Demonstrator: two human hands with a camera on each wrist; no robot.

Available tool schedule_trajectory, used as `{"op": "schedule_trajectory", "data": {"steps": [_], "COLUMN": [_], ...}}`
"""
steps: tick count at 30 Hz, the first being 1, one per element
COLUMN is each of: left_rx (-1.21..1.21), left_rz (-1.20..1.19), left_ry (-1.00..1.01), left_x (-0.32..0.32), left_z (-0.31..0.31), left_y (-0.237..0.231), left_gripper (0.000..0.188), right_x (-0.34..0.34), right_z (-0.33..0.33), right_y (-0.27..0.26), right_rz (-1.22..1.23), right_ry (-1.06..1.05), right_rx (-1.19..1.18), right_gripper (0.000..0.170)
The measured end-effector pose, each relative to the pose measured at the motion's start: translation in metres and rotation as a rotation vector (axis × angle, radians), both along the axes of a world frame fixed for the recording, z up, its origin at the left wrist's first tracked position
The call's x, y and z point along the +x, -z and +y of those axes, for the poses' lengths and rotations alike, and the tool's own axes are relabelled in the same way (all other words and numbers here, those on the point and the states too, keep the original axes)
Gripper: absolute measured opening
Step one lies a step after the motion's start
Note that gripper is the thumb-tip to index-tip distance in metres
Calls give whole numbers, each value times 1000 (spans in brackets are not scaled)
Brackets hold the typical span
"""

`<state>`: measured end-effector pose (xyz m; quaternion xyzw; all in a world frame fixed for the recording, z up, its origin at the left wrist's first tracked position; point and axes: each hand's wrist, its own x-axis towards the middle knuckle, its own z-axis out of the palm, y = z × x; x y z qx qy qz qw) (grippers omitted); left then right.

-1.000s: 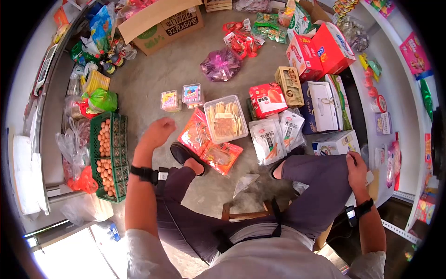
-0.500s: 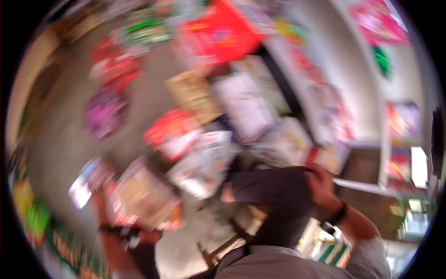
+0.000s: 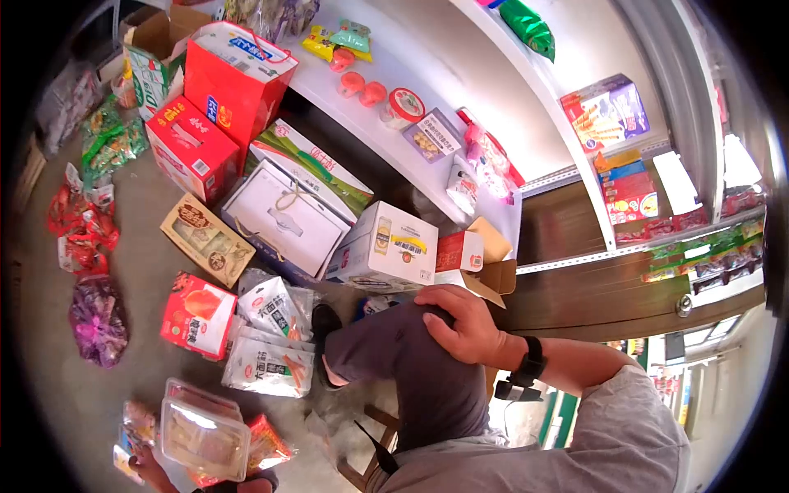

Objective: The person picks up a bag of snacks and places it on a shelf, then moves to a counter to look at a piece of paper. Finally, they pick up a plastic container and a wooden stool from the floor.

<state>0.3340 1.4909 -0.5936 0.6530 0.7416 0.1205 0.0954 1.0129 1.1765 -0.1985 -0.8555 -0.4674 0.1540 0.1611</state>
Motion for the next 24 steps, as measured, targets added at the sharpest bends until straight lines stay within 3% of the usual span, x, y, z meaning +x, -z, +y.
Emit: {"op": "schedule_trajectory", "data": {"steps": [2,3,4,7,10,12,13,14,15,16,17,18,19,20,22,24], "left_rx": [106,13,-91,-94,81,172,84,111,133,103,70,84,202,319,292,249], "left_rz": [-113,-68,-19,-898,-847,-480,-599,-752,-901,-675,-442,-464,-340,-216,-233,-274], "left_ry": [221,33,-148,-85,158,361,365,491,619,755,879,916,991,1060,1064,1080], "left_x": [-45,0,87,-48,28,157,182,222,262,290,305,305,332,360,370,377], "left_z": [-6,-24,-43,-14,-63,-144,-172,-206,-240,-267,-289,-306,-327,-348,-371,-385], "left_y": [20,-64,-190,-118,-235,-372,-392,-417,-441,-463,-478,-458,-481,-504,-496,-490], "left_gripper": [29,23,20,42,33,25,32,38,44,51,58,67,69,71,76,83], "right_x": [-3,-5,-6,-9,-19,-33,-43,-56,-72,-87,-96,-103,-101,-97,-88,-75], "right_z": [-4,-5,-8,-16,-21,-24,-26,-28,-30,-34,-40,-47,-61,-78,-99,-116], "right_y": [-3,-3,-3,0,-5,-12,-15,-17,-21,-28,-34,-41,-55,-73,-64,-60], "right_rz": [-9,-31,-37,-62,-108,-41,72,182,552,925,1255,1583,1708,1585,1483,1539], "right_ry": [-26,-53,-77,-146,-217,-232,-230,-234,-218,-201,-186,-171,-185,-196,-163,-115], "right_rx": [33,101,127,237,233,320,397,472,484,485,403,305,208,218,173,125], "right_gripper": [25,23,23,23,25,28,35,41,51,60,67,74,80,81,78,73]}}
